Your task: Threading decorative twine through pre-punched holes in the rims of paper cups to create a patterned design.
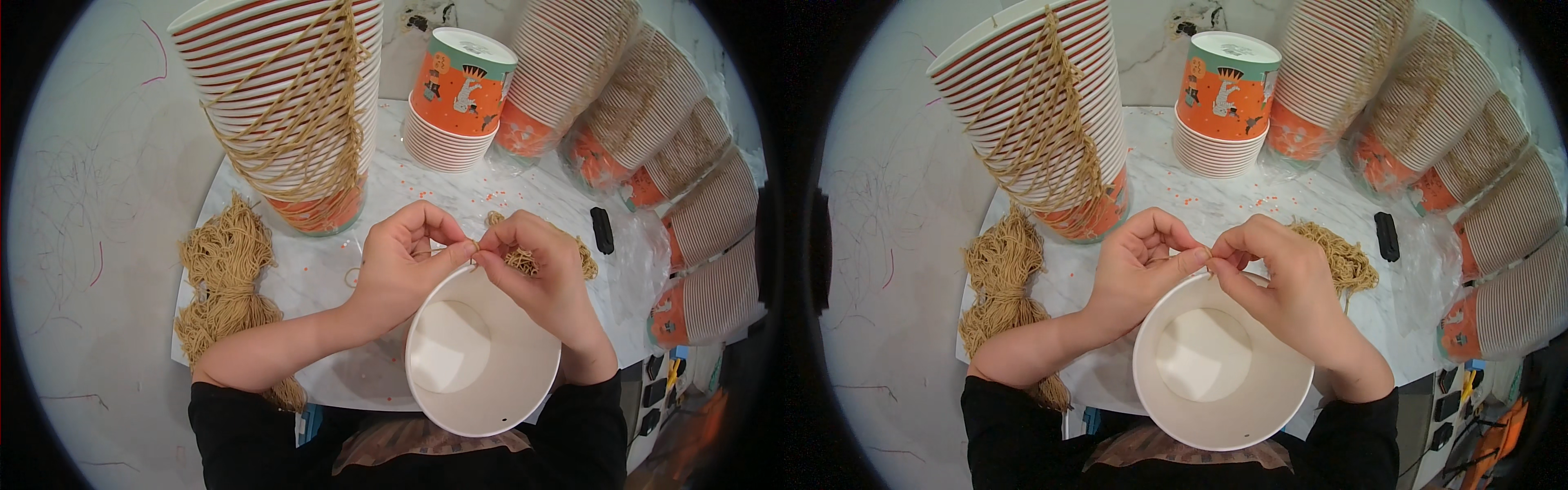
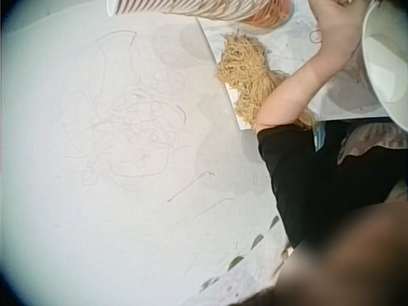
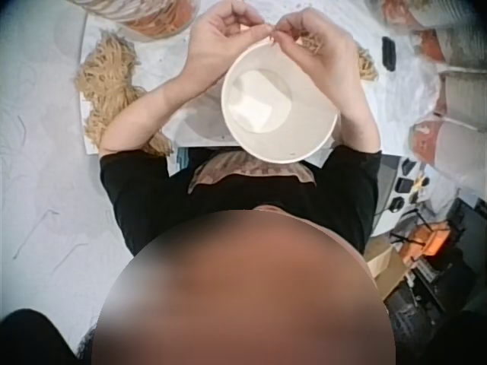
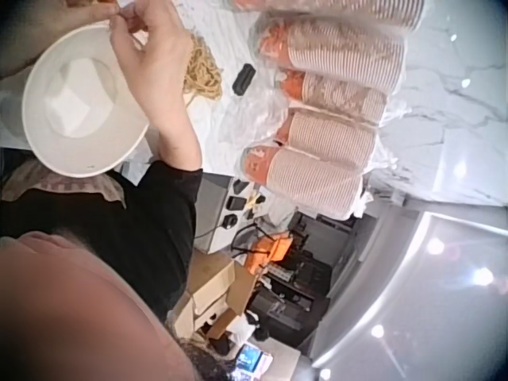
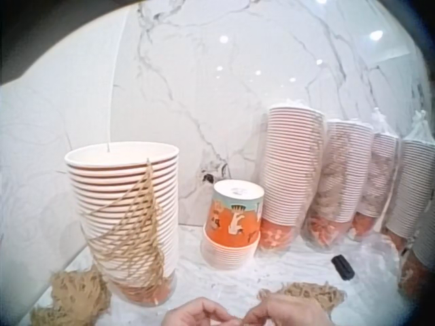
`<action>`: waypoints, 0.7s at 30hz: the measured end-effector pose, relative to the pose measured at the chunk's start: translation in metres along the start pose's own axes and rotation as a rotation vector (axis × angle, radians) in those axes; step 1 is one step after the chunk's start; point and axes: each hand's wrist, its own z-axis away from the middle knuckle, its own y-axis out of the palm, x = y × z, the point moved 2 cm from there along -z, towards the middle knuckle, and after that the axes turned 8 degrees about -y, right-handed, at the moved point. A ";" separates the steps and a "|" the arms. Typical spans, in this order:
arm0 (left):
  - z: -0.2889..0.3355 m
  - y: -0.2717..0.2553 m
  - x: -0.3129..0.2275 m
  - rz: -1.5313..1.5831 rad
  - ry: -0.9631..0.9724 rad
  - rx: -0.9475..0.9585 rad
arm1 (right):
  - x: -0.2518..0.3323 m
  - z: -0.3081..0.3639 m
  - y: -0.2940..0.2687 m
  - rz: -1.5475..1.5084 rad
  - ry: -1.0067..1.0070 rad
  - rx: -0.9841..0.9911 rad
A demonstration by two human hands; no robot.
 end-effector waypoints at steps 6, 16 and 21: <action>0.002 0.000 -0.002 -0.118 0.090 -0.041 | -0.009 -0.002 -0.002 -0.159 0.119 0.057; 0.005 0.000 -0.005 -0.207 0.040 -0.061 | -0.016 -0.004 0.001 -0.376 0.270 0.080; 0.005 -0.004 -0.002 -0.199 0.030 0.000 | -0.015 -0.003 0.001 -0.362 0.268 0.079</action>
